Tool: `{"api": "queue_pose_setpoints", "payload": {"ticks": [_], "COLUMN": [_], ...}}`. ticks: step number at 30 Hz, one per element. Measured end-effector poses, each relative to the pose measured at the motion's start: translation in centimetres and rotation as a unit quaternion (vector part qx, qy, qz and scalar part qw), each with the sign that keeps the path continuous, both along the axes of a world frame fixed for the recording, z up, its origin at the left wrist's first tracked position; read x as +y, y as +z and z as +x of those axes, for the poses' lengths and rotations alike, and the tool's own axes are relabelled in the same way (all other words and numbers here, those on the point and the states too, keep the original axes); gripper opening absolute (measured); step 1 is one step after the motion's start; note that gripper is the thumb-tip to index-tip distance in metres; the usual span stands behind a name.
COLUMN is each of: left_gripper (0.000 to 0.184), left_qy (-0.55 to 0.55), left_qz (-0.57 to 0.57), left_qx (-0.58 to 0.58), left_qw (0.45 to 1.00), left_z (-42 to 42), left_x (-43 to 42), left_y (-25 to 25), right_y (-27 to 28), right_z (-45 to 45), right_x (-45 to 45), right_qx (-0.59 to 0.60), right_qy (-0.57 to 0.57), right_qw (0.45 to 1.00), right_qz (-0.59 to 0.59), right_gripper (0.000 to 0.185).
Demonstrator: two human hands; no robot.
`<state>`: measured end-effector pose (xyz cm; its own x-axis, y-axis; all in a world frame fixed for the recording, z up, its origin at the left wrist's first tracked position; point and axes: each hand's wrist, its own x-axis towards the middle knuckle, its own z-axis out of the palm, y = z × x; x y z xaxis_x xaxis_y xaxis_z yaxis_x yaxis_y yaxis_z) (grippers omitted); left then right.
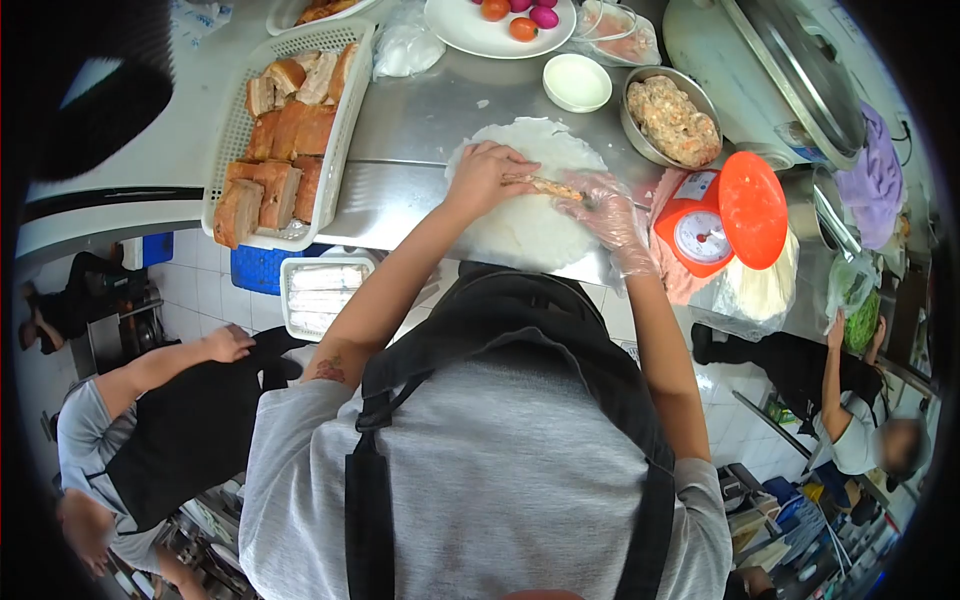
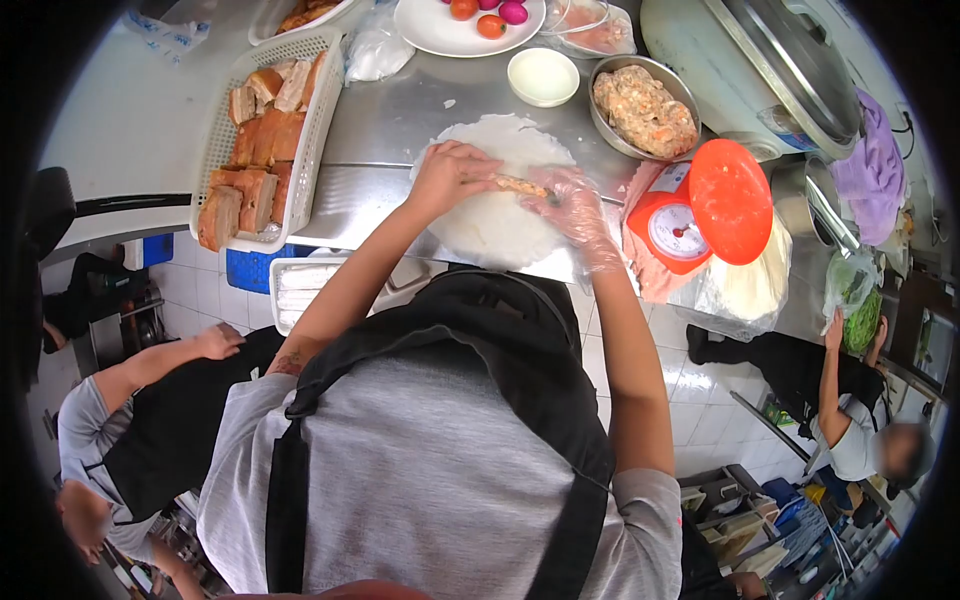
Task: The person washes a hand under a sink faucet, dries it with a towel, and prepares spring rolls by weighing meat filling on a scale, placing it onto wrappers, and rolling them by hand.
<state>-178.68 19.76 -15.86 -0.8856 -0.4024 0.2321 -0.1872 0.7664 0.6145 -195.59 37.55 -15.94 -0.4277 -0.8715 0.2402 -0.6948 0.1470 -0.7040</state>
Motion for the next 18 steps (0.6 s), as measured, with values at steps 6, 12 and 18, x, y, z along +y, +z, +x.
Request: {"api": "queue_pose_setpoints", "payload": {"ticks": [6, 12, 18], "left_gripper": [0.023, 0.025, 0.027], "left_qy": [-0.035, -0.032, -0.013], "left_qz": [0.020, 0.094, 0.093], "left_qx": [-0.017, 0.013, -0.003], "left_qw": [0.999, 0.995, 0.996], "left_z": [-1.3, -1.5, -1.4], "left_x": [0.8, -0.4, -0.1], "left_y": [-0.1, 0.4, -0.3], "right_y": [0.1, 1.0, -0.9], "right_z": [-0.3, 0.2, 1.5], "right_x": [-1.1, -1.7, -2.6], "right_qx": [-0.113, -0.091, -0.014], "right_qy": [0.008, 0.002, 0.008], "right_qw": [0.993, 0.994, 0.999], "right_qz": [0.045, 0.058, 0.035], "right_gripper": [0.028, 0.028, 0.035]}}
